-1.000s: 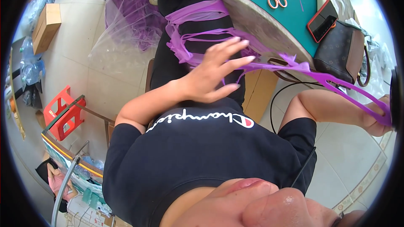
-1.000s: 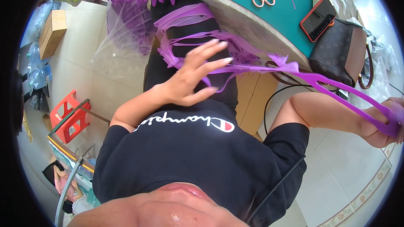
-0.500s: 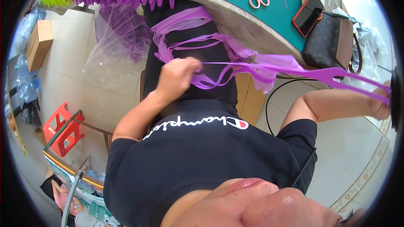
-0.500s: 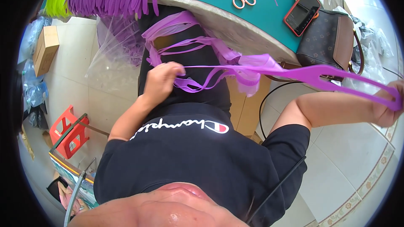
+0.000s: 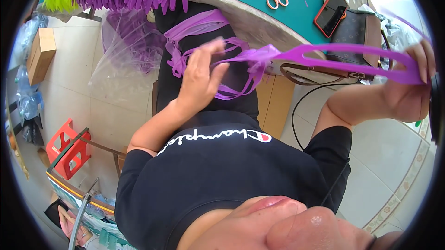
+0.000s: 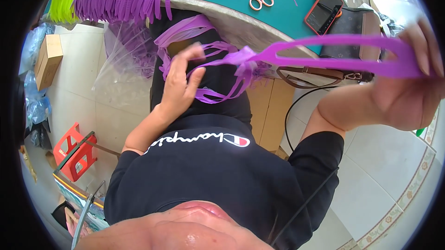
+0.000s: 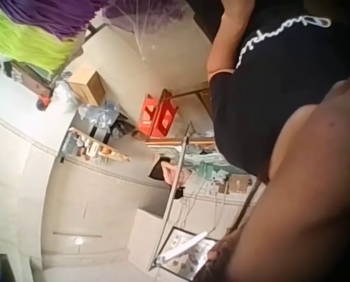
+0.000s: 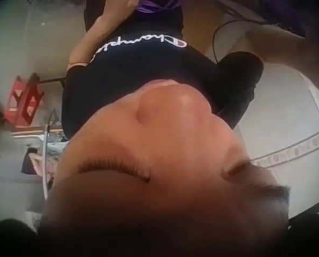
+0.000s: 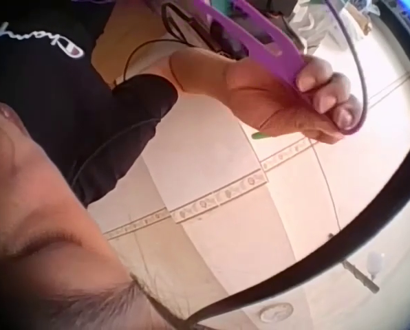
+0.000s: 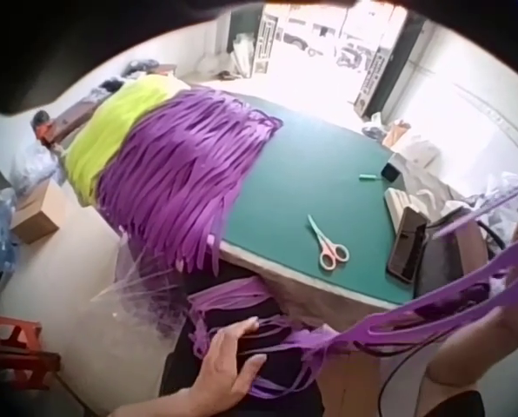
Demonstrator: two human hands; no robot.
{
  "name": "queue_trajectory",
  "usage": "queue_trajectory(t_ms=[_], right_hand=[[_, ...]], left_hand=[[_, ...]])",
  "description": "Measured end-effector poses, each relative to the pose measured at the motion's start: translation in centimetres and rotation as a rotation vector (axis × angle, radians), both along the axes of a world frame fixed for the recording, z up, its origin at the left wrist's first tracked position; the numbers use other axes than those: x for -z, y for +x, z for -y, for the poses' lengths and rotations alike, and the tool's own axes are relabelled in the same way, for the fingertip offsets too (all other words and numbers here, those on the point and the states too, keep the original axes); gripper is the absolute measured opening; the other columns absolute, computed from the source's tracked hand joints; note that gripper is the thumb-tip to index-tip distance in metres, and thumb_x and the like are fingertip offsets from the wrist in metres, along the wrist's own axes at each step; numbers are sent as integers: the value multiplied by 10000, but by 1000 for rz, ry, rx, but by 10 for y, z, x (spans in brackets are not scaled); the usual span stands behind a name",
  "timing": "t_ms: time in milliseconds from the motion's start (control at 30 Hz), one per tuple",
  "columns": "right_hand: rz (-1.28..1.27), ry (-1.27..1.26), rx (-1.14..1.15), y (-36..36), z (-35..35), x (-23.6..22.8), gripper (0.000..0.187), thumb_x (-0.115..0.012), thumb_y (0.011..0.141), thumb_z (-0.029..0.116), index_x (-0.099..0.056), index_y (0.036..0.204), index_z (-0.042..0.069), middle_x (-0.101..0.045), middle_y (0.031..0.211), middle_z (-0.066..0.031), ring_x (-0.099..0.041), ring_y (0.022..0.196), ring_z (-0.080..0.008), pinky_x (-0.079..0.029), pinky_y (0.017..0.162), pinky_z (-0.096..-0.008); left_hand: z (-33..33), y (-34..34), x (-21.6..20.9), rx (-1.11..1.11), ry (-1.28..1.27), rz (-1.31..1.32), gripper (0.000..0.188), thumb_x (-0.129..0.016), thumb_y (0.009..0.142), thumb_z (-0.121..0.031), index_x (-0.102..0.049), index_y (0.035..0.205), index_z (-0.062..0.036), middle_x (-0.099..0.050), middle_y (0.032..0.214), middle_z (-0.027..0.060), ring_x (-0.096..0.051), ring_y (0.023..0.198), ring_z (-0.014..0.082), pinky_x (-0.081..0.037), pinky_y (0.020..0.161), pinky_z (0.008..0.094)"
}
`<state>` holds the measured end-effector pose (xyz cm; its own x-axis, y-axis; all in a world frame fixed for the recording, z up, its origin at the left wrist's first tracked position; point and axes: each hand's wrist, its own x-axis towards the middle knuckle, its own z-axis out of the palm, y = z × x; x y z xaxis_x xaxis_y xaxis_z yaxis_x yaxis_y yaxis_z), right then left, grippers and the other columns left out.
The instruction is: Bundling and marking purple mesh fabric strips at a factory workstation.
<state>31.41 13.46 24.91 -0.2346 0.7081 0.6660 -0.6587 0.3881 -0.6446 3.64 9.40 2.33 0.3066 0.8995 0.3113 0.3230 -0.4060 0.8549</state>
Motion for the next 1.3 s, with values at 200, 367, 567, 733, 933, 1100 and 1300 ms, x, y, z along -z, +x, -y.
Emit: queue_trajectory(t_ms=[200, 367, 567, 733, 933, 1100, 1300], right_hand=[[342, -144, 106, -61, -22, 7, 114, -508, 847, -47, -581, 935, -45, -590, 1077, -162, -510, 933, -192, -429, 719, -249], [439, -70, 117, -99, -38, 26, 68, -540, 860, -2, -564, 921, -21, -593, 1024, -133, -529, 910, -169, -439, 726, -248], [634, -3, 199, -157, -52, 39, 74, -588, 880, 65, -539, 899, 14, -598, 945, -89, -556, 874, -135, -455, 736, -248], [685, 85, 252, -177, -84, 75, 137, -629, 910, 162, -551, 914, 50, -613, 892, -60, -610, 808, -118, -483, 696, -225], [1035, -187, 211, -117, -42, 136, 174, -667, 852, 47, -496, 855, 20, -629, 936, -91, -567, 861, -108, -475, 766, -252], [961, -493, 156, -84, 1, 167, 198, -702, 851, 88, -521, 887, 15, -634, 971, -114, -586, 859, -125, -488, 757, -255], [604, -595, 568, -93, 27, 185, 281, -594, 945, 170, -608, 1102, -62, -627, 944, -139, -613, 860, -164, -487, 745, -270]], left_hand=[[20, 33, -9, 182, 184, 262, 426, -730, 777, -82, -509, 1134, -13, -576, 985, 130, -601, 869, 281, -481, 796, 372], [8, 53, 20, -29, -34, 222, 461, -757, 790, -171, -498, 1124, 13, -572, 985, 144, -593, 836, 280, -488, 747, 365], [-7, 48, 29, -56, -144, 270, 159, -634, 903, -139, -616, 934, 16, -591, 732, 87, -594, 688, 195, -483, 677, 315], [-2, 31, 15, 172, -535, 756, 155, -583, 943, -110, -606, 1034, 14, -643, 916, 44, -598, 873, 94, -471, 792, 254], [-6, 10, -8, 379, -689, 1085, 200, -498, 987, -124, -569, 1116, 12, -597, 1097, 111, -582, 1066, 185, -470, 915, 316], [-8, 1, -8, 217, -726, 839, 248, -548, 964, -115, -589, 1173, 13, -618, 1036, 83, -599, 1021, 187, -478, 884, 313], [-10, -1, -23, 83, -569, 681, 244, -572, 932, -15, -601, 1167, 45, -649, 1124, 102, -602, 1024, 149, -489, 873, 275]])
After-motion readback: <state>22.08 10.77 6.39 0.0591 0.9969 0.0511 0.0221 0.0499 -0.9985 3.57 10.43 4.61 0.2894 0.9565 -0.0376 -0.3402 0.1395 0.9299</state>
